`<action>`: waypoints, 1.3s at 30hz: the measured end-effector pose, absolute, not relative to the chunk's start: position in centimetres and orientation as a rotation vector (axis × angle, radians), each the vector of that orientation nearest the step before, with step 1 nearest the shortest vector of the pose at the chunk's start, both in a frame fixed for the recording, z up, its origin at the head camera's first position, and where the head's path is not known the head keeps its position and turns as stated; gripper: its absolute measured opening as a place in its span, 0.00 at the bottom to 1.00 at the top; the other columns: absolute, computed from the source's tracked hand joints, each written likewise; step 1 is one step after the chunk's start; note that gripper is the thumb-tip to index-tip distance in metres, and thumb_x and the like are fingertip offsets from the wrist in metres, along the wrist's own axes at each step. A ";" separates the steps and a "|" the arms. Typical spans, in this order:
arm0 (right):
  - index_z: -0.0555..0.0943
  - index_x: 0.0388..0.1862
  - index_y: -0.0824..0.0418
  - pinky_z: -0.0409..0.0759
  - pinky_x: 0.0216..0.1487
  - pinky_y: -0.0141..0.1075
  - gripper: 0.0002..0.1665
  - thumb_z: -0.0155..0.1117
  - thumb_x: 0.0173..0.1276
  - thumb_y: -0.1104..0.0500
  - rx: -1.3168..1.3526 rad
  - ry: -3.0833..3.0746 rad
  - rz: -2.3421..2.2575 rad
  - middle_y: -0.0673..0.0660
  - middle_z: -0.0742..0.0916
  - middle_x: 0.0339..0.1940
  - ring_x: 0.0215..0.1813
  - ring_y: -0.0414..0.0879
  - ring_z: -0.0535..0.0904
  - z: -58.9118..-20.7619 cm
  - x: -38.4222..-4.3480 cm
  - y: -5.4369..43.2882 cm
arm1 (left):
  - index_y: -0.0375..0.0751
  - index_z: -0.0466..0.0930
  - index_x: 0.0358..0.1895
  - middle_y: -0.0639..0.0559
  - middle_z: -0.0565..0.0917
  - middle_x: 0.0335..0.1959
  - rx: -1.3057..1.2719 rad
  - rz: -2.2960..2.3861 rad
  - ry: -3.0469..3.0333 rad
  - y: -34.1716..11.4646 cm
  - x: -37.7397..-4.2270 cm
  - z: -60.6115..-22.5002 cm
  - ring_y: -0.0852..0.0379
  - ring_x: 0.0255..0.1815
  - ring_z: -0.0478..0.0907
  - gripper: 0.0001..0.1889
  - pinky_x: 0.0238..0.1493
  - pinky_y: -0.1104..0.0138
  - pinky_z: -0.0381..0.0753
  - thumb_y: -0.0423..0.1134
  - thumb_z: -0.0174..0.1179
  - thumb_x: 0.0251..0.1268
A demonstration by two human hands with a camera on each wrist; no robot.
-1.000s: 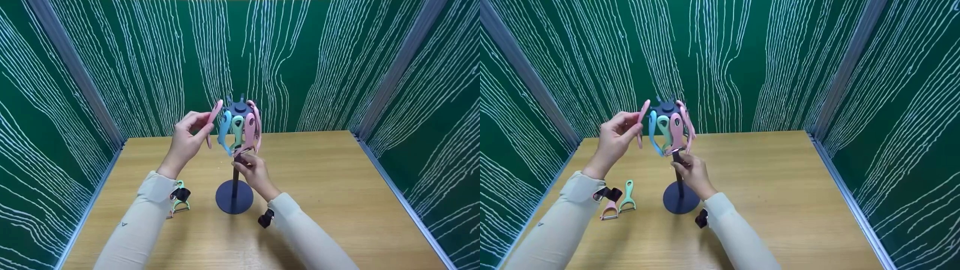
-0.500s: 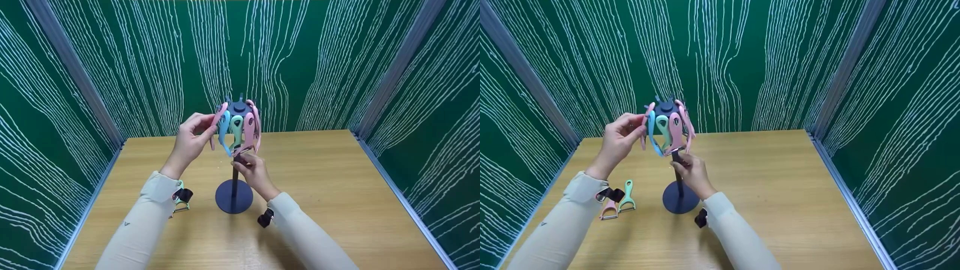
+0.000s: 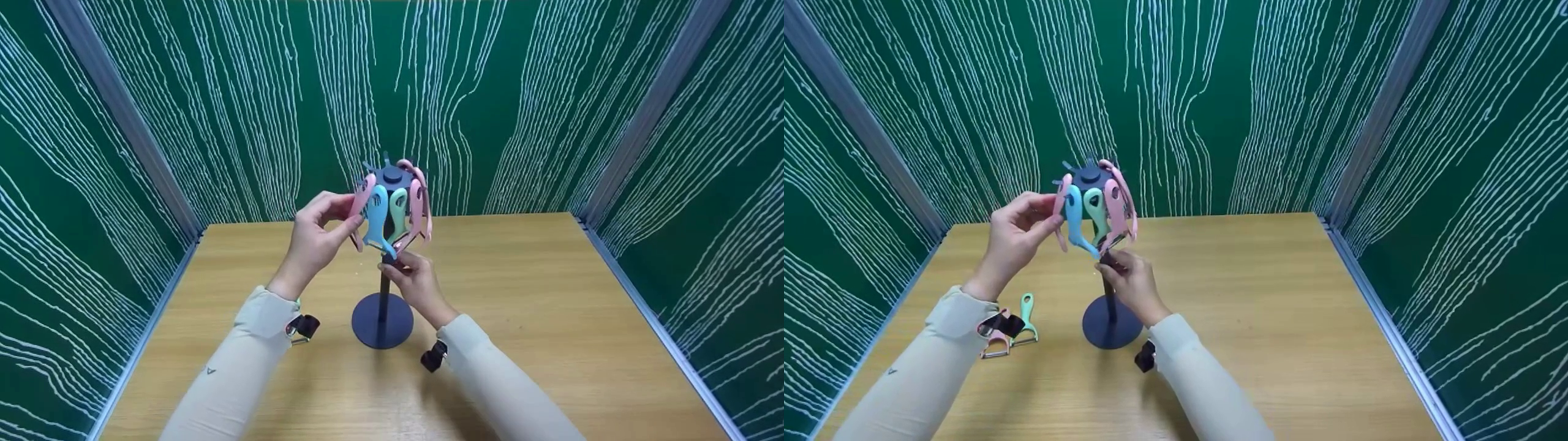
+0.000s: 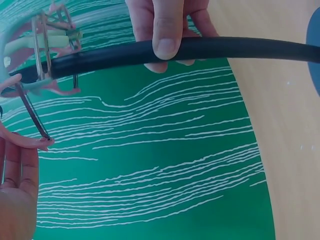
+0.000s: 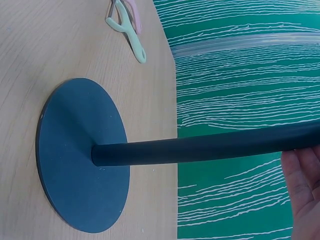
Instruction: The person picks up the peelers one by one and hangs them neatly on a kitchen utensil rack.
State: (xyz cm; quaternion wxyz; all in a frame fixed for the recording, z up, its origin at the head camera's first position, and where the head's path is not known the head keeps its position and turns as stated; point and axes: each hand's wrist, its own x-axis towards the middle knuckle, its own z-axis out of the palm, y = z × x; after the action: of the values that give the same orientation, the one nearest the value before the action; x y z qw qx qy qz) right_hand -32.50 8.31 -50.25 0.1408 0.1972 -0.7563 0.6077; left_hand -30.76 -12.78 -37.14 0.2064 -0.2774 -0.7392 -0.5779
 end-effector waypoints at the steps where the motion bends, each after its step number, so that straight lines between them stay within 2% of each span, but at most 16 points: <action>1: 0.91 0.43 0.66 0.91 0.46 0.34 0.03 0.74 0.73 0.66 0.570 -2.186 1.752 0.62 0.92 0.40 0.42 0.50 0.91 -50.2 -32.5 8.3 | 0.33 0.87 0.59 0.42 0.86 0.49 -0.771 -1.612 -2.060 -12.7 -30.7 -37.2 0.54 0.49 0.86 0.16 0.59 0.65 0.87 0.32 0.73 0.72; 9: 0.91 0.48 0.66 0.92 0.49 0.36 0.07 0.73 0.76 0.64 0.567 -2.221 1.758 0.61 0.92 0.44 0.45 0.52 0.92 -50.4 -32.5 8.5 | 0.35 0.86 0.56 0.43 0.89 0.49 -0.772 -1.607 -2.073 -12.5 -30.6 -37.3 0.53 0.49 0.87 0.16 0.61 0.58 0.88 0.33 0.76 0.68; 17: 0.92 0.49 0.67 0.92 0.48 0.37 0.08 0.73 0.75 0.64 0.559 -2.216 1.719 0.63 0.93 0.44 0.44 0.54 0.93 -50.4 -32.5 8.5 | 0.35 0.85 0.59 0.44 0.90 0.51 -0.771 -1.637 -2.084 -12.6 -30.6 -37.4 0.51 0.51 0.88 0.18 0.63 0.60 0.87 0.33 0.75 0.69; 24: 0.91 0.51 0.65 0.93 0.50 0.40 0.09 0.73 0.76 0.64 0.548 -2.230 1.741 0.62 0.93 0.46 0.45 0.53 0.93 -50.4 -32.4 8.5 | 0.38 0.86 0.60 0.45 0.89 0.52 -0.770 -1.644 -2.102 -13.0 -30.6 -37.7 0.52 0.53 0.87 0.19 0.65 0.56 0.86 0.35 0.76 0.69; 29: 0.91 0.54 0.63 0.92 0.53 0.40 0.11 0.72 0.77 0.63 0.538 -2.250 1.770 0.60 0.92 0.48 0.47 0.52 0.92 -50.3 -32.3 8.5 | 0.38 0.86 0.60 0.46 0.88 0.53 -0.753 -1.649 -2.120 -13.5 -30.5 -38.0 0.50 0.54 0.86 0.18 0.65 0.60 0.86 0.35 0.75 0.70; 34: 0.91 0.53 0.64 0.92 0.52 0.40 0.10 0.72 0.77 0.64 0.539 -2.247 1.775 0.61 0.92 0.47 0.46 0.52 0.92 -50.3 -32.3 8.5 | 0.36 0.86 0.60 0.44 0.87 0.54 -0.718 -1.631 -2.132 -14.3 -30.5 -38.4 0.46 0.55 0.85 0.18 0.63 0.66 0.85 0.34 0.75 0.70; 39: 0.91 0.53 0.63 0.92 0.51 0.38 0.10 0.72 0.77 0.63 0.531 -2.246 1.787 0.61 0.92 0.47 0.45 0.50 0.91 -50.2 -32.3 8.5 | 0.35 0.86 0.60 0.44 0.87 0.55 -0.691 -1.600 -2.148 -15.2 -30.4 -38.9 0.48 0.56 0.84 0.18 0.64 0.65 0.85 0.33 0.74 0.70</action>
State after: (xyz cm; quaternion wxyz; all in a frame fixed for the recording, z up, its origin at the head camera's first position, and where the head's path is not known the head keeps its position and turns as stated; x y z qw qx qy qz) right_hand -32.29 8.51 -50.22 0.1111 0.1809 -0.7646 0.6085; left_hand -30.42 -15.20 -38.88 0.1865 -0.2453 -0.7629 -0.5683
